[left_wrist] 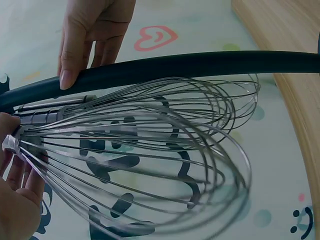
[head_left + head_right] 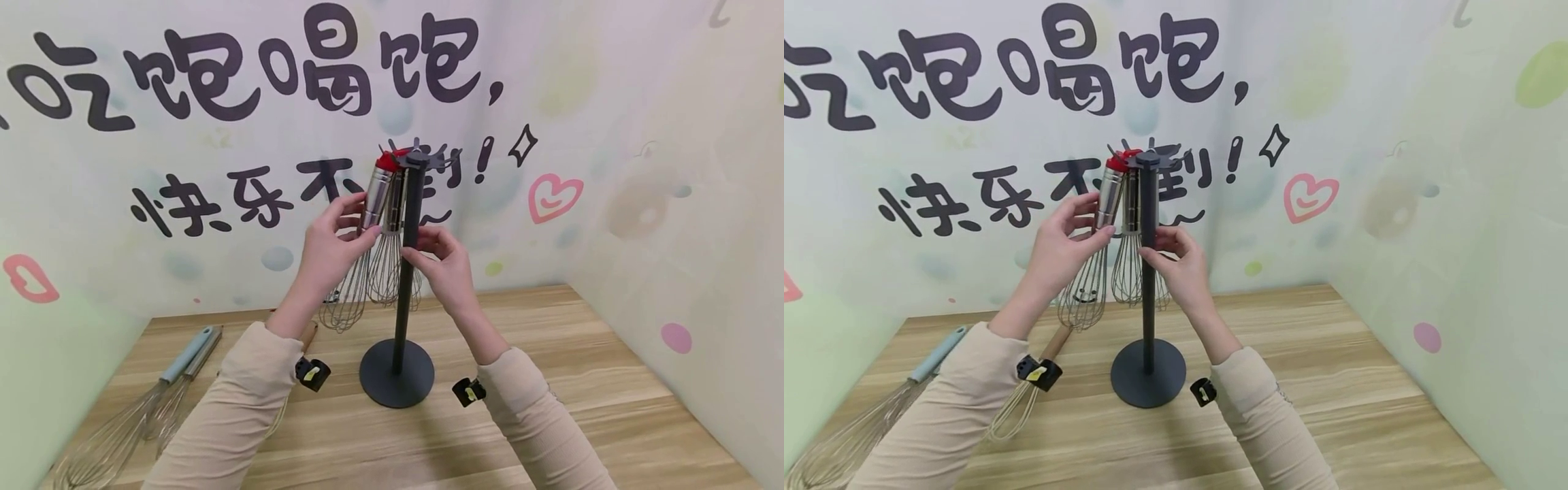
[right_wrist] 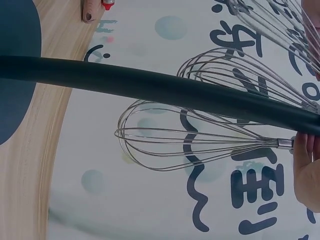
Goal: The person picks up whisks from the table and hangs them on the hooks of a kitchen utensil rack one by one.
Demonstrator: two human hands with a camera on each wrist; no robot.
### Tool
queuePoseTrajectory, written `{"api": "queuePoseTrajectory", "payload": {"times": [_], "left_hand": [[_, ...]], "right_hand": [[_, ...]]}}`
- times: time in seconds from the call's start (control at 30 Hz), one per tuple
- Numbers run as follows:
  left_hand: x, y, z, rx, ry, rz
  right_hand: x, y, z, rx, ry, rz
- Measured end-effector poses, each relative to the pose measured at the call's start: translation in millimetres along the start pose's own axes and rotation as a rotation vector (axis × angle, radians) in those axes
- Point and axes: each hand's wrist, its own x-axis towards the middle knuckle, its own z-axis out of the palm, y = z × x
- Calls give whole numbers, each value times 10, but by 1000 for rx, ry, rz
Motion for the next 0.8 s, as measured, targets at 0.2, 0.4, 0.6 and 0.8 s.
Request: {"api": "queuePoseTrajectory", "payload": {"times": [0.2, 0.4, 0.6, 0.8], "left_hand": [[-21, -108, 46, -43, -25, -46], [-26, -153, 63, -82, -17, -63], [-44, -135, 41, -81, -27, -88], [-53, -118, 29, -52, -49, -81]], "right_hand": [[10, 16, -19, -9, -16, -8], [9, 26, -22, 9, -35, -4], [17, 29, -49, -10, -81, 23], [21, 14, -91, -15, -126, 59]]}}
